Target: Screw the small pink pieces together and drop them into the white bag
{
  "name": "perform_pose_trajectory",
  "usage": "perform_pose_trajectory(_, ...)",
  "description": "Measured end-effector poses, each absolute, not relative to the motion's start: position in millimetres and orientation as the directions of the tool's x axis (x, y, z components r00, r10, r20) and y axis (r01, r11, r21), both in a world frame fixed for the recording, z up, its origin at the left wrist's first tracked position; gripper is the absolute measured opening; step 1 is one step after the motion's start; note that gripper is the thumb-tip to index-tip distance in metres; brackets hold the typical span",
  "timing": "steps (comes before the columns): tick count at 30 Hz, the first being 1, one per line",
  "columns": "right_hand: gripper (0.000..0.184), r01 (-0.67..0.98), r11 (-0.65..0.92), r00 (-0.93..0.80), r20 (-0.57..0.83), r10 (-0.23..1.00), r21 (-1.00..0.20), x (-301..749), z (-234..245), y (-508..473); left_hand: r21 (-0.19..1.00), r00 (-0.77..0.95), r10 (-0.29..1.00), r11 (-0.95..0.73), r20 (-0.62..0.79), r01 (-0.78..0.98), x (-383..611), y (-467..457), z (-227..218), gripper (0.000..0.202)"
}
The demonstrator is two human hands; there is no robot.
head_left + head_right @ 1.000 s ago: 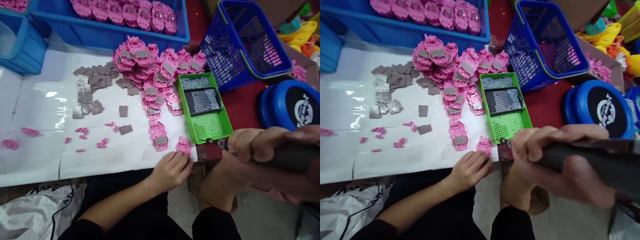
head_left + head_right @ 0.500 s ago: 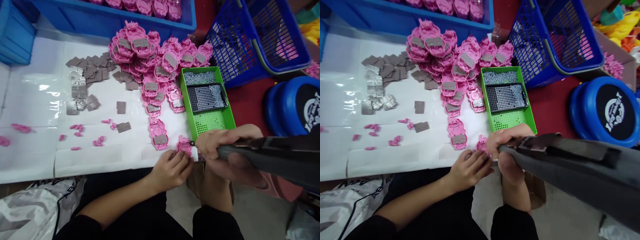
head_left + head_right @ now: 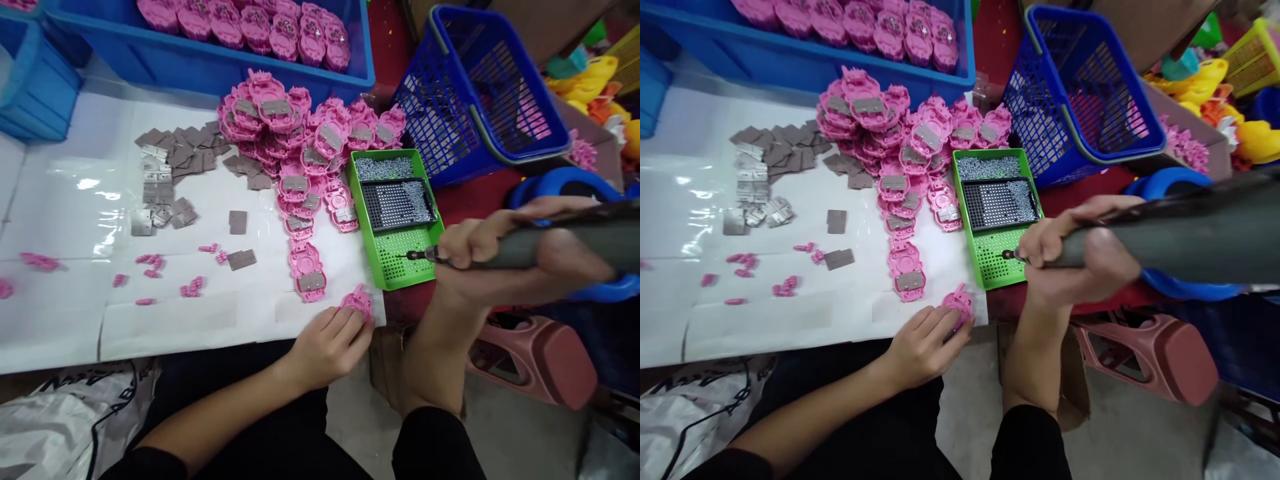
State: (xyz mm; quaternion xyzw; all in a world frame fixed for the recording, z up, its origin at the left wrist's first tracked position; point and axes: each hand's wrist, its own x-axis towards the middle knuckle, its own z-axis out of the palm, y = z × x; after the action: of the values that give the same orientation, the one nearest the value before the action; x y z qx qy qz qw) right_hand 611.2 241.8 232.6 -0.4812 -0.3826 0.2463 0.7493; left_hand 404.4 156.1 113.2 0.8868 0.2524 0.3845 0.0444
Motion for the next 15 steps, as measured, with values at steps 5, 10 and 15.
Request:
perform_pose_trajectory(5,0.016,0.067,0.468,0.539,0.427,0.726,-0.881,593,215,270,0.295,0.637,0.450,-0.893,0.626,0.340,401,153,111,0.032)
perform_pose_trajectory(10,0.017,0.107,0.483,0.492,0.468,0.734,-0.869,603,209,264,0.353,0.628,0.473,-0.881,0.618,0.316,399,155,115,0.044)
perform_pose_trajectory(15,0.020,0.109,0.444,0.552,0.426,0.717,-0.889,600,205,266,0.407,0.636,0.466,-0.879,0.616,0.249,396,160,120,0.046)
